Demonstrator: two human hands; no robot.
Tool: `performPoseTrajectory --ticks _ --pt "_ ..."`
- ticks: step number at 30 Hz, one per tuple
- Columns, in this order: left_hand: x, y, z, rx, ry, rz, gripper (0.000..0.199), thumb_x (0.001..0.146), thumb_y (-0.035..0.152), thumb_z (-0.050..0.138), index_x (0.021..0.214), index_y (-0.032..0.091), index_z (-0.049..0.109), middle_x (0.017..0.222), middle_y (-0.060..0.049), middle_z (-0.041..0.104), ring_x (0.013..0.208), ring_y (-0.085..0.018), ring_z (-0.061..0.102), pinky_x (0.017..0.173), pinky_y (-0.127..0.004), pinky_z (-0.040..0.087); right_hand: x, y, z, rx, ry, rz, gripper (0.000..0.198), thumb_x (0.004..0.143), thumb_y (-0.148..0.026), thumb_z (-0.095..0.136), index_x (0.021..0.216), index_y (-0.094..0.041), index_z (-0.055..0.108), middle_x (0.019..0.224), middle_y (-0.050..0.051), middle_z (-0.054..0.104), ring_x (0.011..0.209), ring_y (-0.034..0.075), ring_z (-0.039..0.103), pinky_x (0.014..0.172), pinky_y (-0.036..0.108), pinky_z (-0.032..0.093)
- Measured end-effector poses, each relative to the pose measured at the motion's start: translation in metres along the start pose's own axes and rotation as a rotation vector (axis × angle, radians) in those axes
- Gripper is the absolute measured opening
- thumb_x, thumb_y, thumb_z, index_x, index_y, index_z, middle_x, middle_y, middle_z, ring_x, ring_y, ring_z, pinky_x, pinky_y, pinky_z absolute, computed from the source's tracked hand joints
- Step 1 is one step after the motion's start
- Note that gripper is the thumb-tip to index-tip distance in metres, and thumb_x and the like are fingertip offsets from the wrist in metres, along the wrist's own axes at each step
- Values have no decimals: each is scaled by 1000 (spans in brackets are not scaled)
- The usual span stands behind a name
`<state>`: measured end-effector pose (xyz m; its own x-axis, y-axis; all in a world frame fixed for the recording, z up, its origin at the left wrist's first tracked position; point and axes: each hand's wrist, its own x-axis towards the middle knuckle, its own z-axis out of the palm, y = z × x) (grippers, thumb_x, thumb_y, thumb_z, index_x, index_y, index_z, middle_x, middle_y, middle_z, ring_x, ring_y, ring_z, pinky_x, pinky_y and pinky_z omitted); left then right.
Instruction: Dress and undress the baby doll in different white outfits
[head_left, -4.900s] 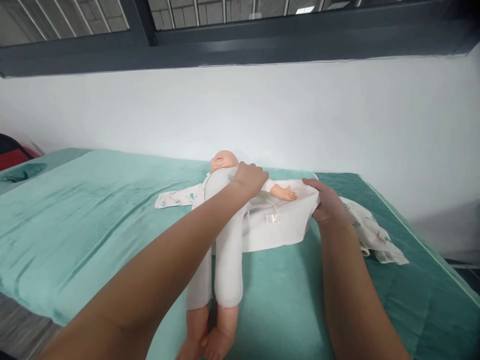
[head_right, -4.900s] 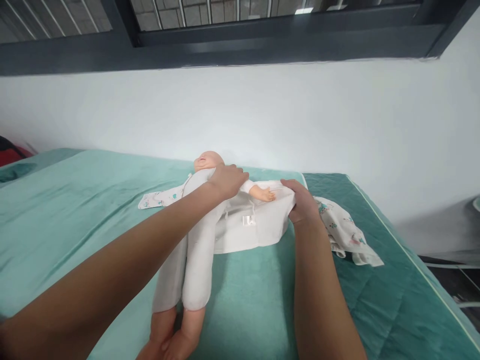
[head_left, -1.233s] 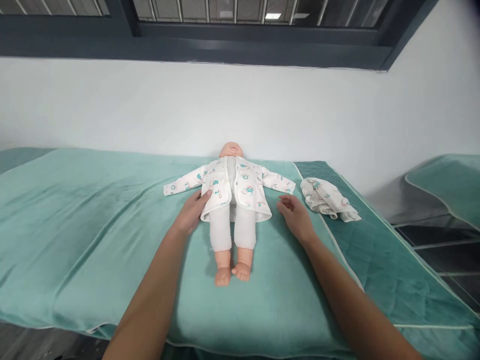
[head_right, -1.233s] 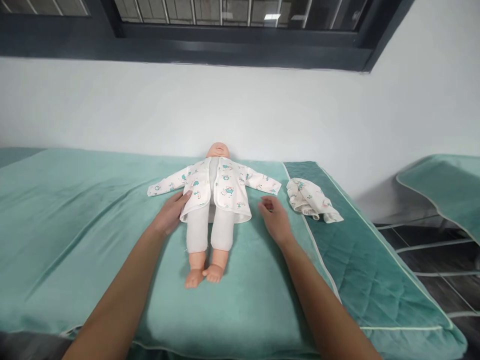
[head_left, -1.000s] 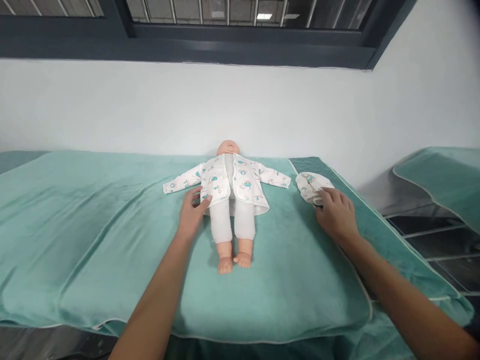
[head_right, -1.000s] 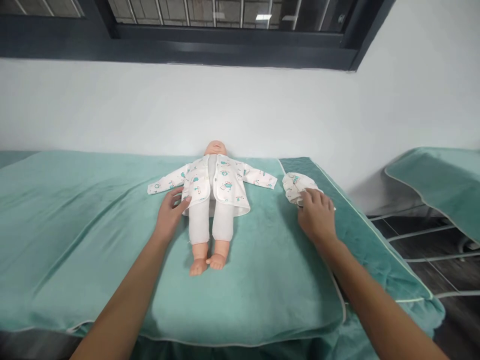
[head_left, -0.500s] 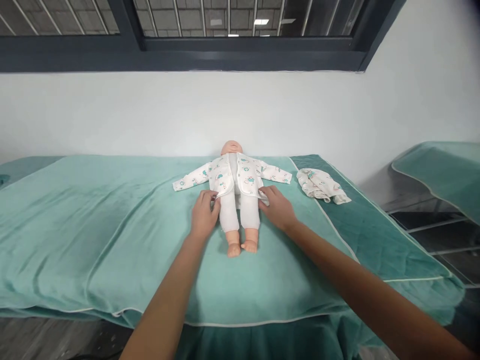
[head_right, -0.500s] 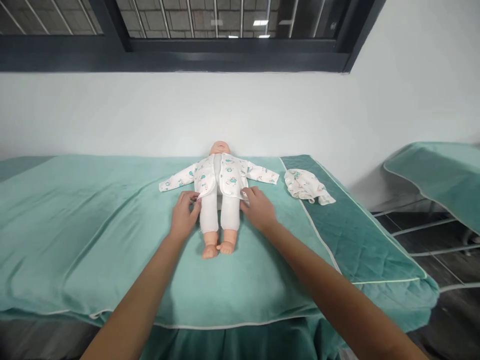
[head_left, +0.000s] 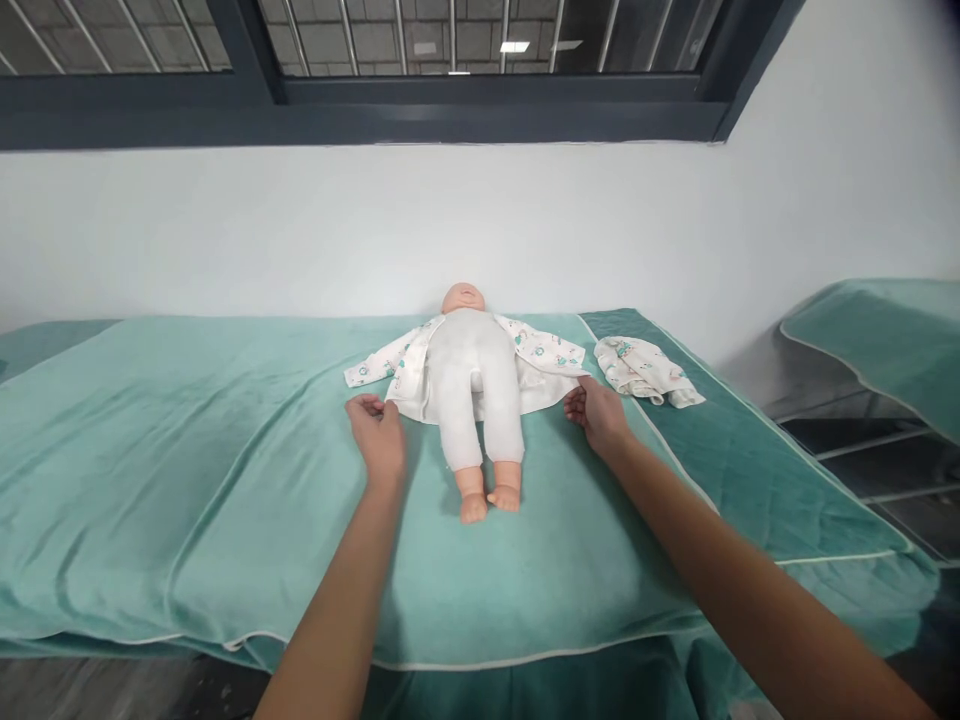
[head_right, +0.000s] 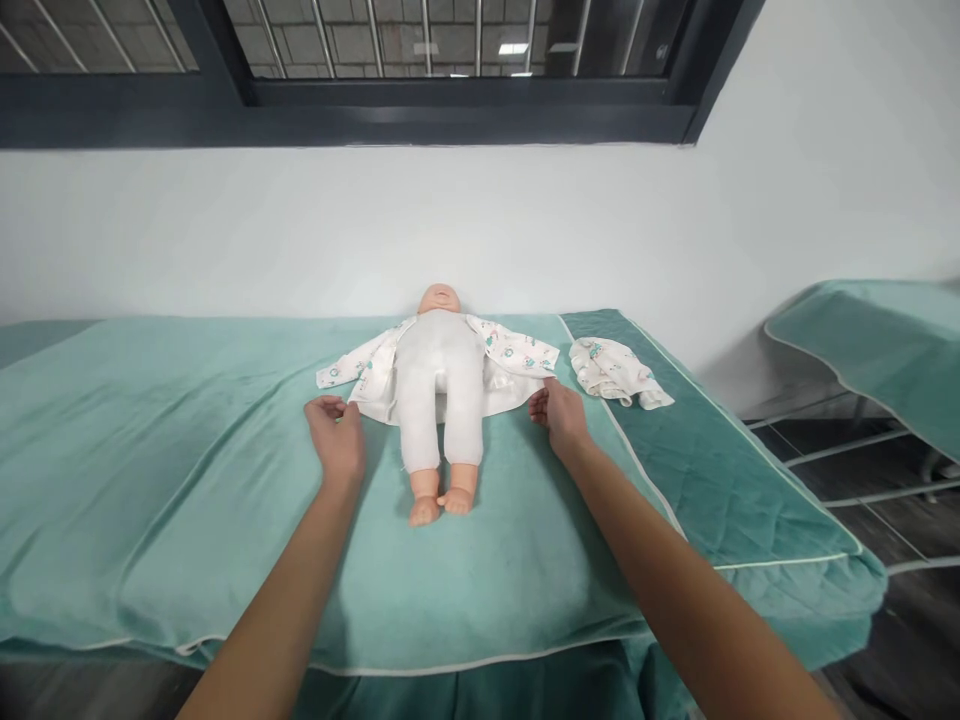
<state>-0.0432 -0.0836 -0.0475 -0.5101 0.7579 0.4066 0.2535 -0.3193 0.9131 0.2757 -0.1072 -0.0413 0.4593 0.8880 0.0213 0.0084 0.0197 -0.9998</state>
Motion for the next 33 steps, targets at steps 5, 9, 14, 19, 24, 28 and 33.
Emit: performPoseTrajectory --ticks 5,9,14,19,24,28,33 --pt "-9 9 0 310 -38 259 23 79 13 53 100 20 51 97 -5 54 90 -18 54 77 -32 46 -10 1 5 57 33 59 36 83 -43 52 53 -23 51 47 2 54 44 15 49 39 28 36" --pt "-14 14 2 399 -269 337 12 89 22 47 98 20 55 93 -5 62 88 -20 58 79 -33 46 -22 -2 7 54 30 -3 46 84 -53 53 50 -23 48 42 -1 46 39 14 41 40 29 29" --pt "-16 18 3 564 -517 303 20 94 25 40 100 24 59 93 -3 69 85 -21 63 74 -31 44 -38 -6 14 -330 -51 -331 42 91 -49 48 61 -21 57 57 0 58 55 16 53 58 30 41" --pt "-15 24 7 745 -574 334 25 93 23 37 106 23 59 97 -7 71 89 -24 64 72 -32 43 -38 1 26 -786 -384 -817 24 96 -28 43 95 -20 66 99 9 69 96 23 59 87 36 43" --pt "-15 21 8 754 -559 394 25 92 21 39 105 22 60 95 -8 71 88 -25 64 71 -32 42 -35 5 28 -954 -382 -844 21 96 -25 44 92 -21 65 92 10 67 90 24 57 82 36 43" --pt "-15 18 8 714 -529 417 23 90 20 41 102 22 61 90 -9 70 83 -26 64 67 -33 41 -39 2 27 -888 -391 -803 21 95 -24 43 90 -24 64 90 8 66 89 24 58 82 37 44" --pt "-15 17 7 644 -477 405 22 89 20 43 101 22 62 89 -7 68 84 -25 62 69 -32 40 -37 3 13 -683 -219 -727 20 91 -22 45 102 -24 62 99 8 67 97 24 60 88 38 48"
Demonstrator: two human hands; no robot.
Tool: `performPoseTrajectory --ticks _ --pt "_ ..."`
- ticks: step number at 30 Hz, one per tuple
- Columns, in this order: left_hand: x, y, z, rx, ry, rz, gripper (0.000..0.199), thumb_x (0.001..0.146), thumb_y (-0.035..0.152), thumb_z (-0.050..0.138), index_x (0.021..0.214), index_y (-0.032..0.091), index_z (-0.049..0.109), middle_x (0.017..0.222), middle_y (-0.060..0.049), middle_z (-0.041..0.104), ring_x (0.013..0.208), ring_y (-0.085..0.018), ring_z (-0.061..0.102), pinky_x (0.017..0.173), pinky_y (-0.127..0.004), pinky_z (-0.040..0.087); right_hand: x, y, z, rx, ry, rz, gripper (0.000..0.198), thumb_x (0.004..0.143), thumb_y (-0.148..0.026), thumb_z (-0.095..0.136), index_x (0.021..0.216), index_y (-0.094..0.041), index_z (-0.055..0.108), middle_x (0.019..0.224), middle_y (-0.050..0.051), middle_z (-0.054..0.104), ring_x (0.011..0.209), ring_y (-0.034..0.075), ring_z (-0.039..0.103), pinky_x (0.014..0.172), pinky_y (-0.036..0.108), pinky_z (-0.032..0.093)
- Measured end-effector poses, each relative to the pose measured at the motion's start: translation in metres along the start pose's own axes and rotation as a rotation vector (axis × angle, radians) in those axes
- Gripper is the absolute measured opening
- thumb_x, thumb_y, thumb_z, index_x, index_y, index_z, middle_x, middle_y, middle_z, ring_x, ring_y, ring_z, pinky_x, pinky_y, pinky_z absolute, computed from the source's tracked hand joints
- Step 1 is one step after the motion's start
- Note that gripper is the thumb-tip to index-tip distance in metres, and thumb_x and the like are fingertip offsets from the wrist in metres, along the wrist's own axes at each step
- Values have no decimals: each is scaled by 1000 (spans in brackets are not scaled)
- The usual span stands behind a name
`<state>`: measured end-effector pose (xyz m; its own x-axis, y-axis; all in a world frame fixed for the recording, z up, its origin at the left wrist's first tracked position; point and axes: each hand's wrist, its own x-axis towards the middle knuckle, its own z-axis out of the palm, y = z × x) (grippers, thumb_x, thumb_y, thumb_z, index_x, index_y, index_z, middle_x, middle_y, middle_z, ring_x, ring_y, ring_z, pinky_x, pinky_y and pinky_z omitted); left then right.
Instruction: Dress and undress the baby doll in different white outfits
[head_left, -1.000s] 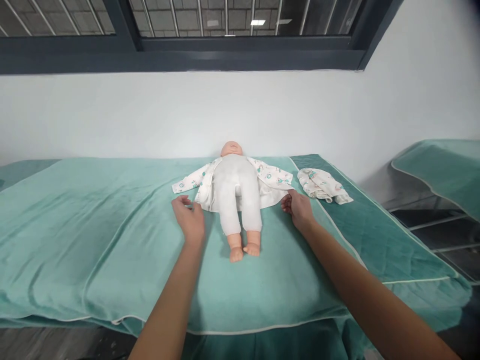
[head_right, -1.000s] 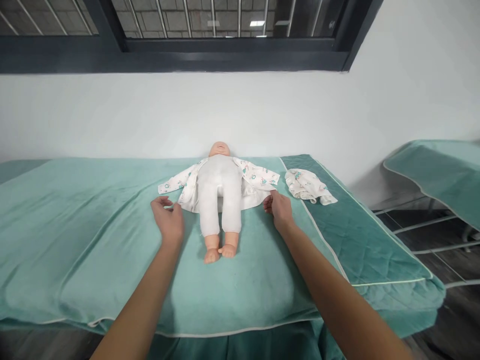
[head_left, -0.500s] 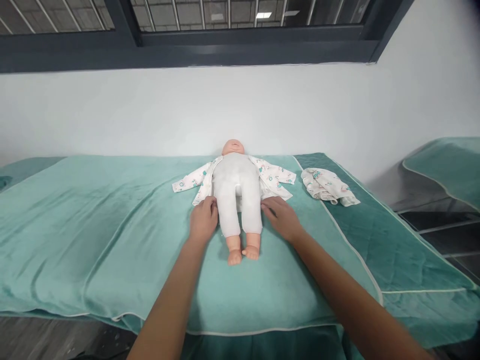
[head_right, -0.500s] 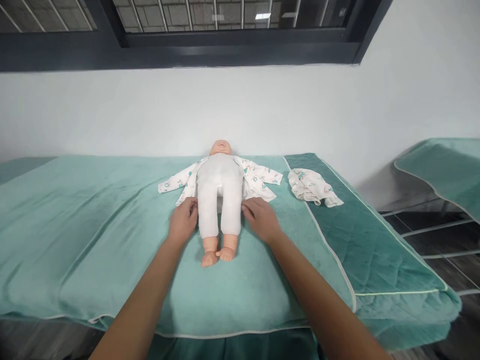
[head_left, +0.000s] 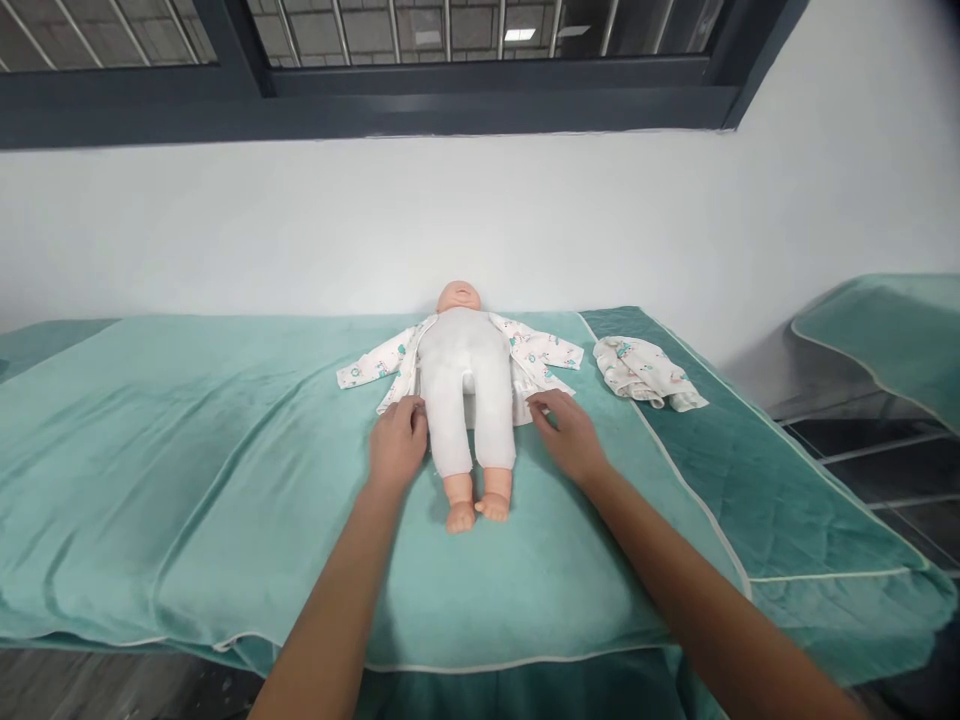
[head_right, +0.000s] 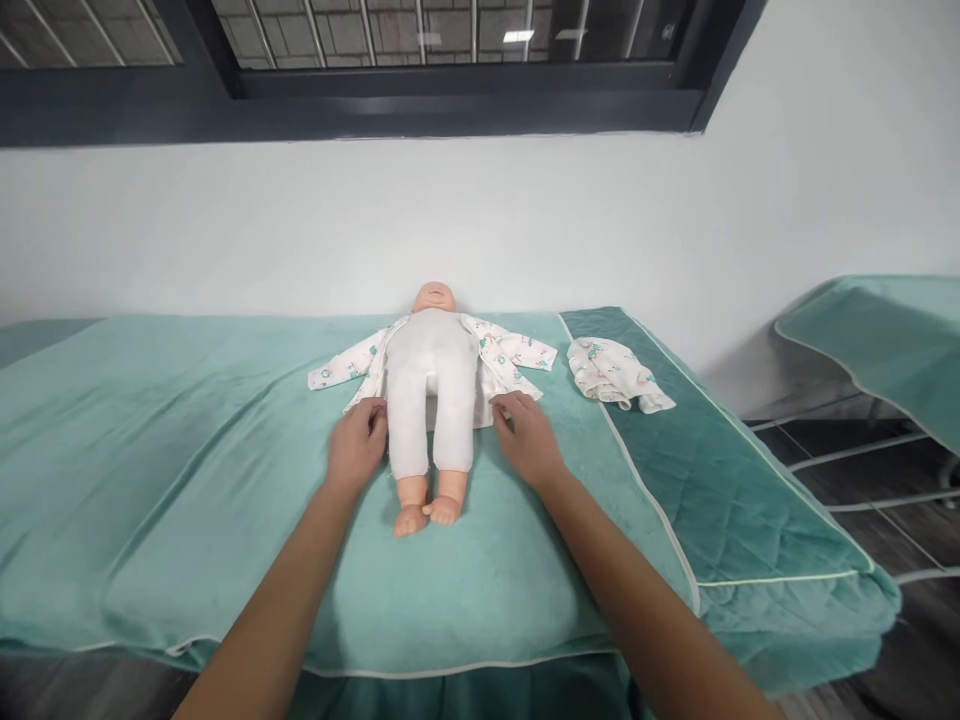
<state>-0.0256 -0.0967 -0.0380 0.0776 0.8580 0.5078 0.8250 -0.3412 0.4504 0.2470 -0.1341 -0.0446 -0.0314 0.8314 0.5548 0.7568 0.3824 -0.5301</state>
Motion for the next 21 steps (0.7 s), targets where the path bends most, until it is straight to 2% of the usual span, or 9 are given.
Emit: performPoseTrajectory --ticks 3,8,12,14,16,18,20,21 --pt "-1 0 -1 -42 13 -26 22 91 22 43 103 23 62 89 -6 68 82 -23 61 68 -32 40 -4 21 -17 -164 97 36 29 87 -18 46 112 -19 60 112 13 65 109 27 57 94 41 46" --pt "-3 5 -3 -92 61 28 22 95 27 42 108 22 59 95 -6 67 81 -20 60 72 -31 42 -9 73 -68 -682 95 162 43 85 -12 44 127 -14 56 133 17 56 123 33 48 100 46 38" --pt "-4 9 -6 -129 72 107 20 94 23 42 105 21 59 101 -7 64 87 -19 60 76 -31 44 -6 102 -105 -899 -85 273 32 91 -22 43 117 -17 62 126 17 60 111 34 54 89 47 40" --pt "-4 10 -6 -163 67 109 20 94 24 42 104 21 59 100 -7 64 88 -20 60 76 -31 44 1 103 -116 -885 -177 285 28 92 -25 43 108 -17 65 119 17 63 103 32 56 81 42 40" --pt "-5 10 -7 -223 66 73 19 95 25 42 103 21 59 97 -6 65 87 -20 60 76 -32 45 12 92 -121 -750 -183 328 24 91 -30 47 99 -17 65 110 15 65 92 28 58 71 36 39" --pt "-7 13 -9 -298 62 24 18 94 27 43 102 21 59 97 -6 65 88 -20 60 76 -32 46 24 70 -122 -570 -132 385 20 89 -34 51 93 -18 63 97 11 66 79 22 57 63 32 36" --pt "-9 23 -16 -379 52 -20 16 93 27 47 101 22 59 99 -6 65 91 -20 60 77 -32 47 35 37 -119 -445 -71 400 18 88 -36 52 89 -20 61 82 5 64 70 18 53 60 29 35" --pt "-10 31 -22 -432 41 -41 15 91 28 49 101 22 60 100 -6 65 94 -20 61 78 -32 47 40 18 -116 -307 -14 416 16 86 -35 54 85 -20 61 76 3 61 67 16 51 59 28 35"
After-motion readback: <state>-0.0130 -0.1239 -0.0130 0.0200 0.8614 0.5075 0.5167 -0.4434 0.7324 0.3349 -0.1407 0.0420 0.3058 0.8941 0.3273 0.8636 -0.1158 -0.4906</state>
